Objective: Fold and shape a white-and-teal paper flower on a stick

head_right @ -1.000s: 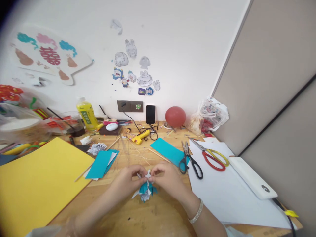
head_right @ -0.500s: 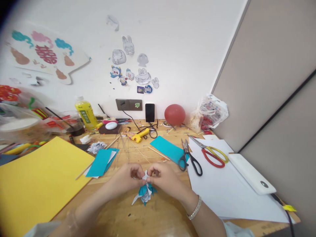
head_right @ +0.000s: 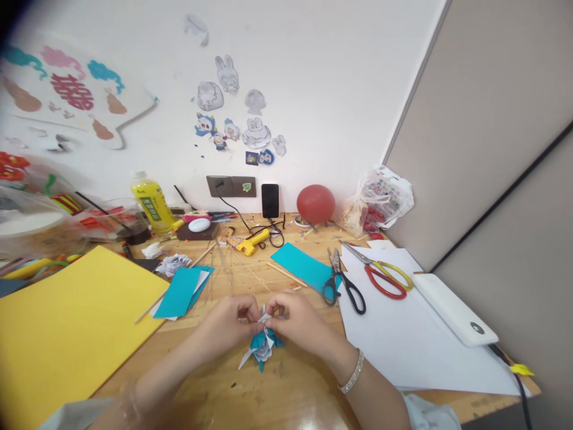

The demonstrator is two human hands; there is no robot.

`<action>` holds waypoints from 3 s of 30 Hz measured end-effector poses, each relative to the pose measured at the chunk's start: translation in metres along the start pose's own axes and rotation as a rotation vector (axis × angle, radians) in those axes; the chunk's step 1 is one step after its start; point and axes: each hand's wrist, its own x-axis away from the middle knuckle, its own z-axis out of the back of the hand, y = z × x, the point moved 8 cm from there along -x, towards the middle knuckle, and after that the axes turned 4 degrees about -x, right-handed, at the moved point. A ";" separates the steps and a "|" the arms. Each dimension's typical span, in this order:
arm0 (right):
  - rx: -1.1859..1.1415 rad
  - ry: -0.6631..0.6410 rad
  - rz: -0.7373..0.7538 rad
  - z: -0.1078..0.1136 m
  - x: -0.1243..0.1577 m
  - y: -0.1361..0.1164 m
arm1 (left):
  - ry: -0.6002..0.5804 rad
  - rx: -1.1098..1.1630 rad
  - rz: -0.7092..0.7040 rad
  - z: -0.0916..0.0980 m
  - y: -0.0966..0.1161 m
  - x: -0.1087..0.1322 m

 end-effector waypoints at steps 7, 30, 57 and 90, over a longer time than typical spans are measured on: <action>0.172 0.070 0.120 0.005 0.003 -0.019 | -0.024 0.125 0.018 -0.004 -0.010 -0.003; 0.000 0.124 0.037 0.011 -0.001 -0.010 | -0.128 0.608 0.194 -0.014 -0.023 -0.005; 0.127 0.075 0.172 0.001 0.007 -0.028 | 0.182 0.083 0.074 -0.001 -0.016 -0.008; 0.260 0.046 0.216 0.009 0.009 -0.033 | 0.198 0.122 0.069 -0.002 -0.022 -0.009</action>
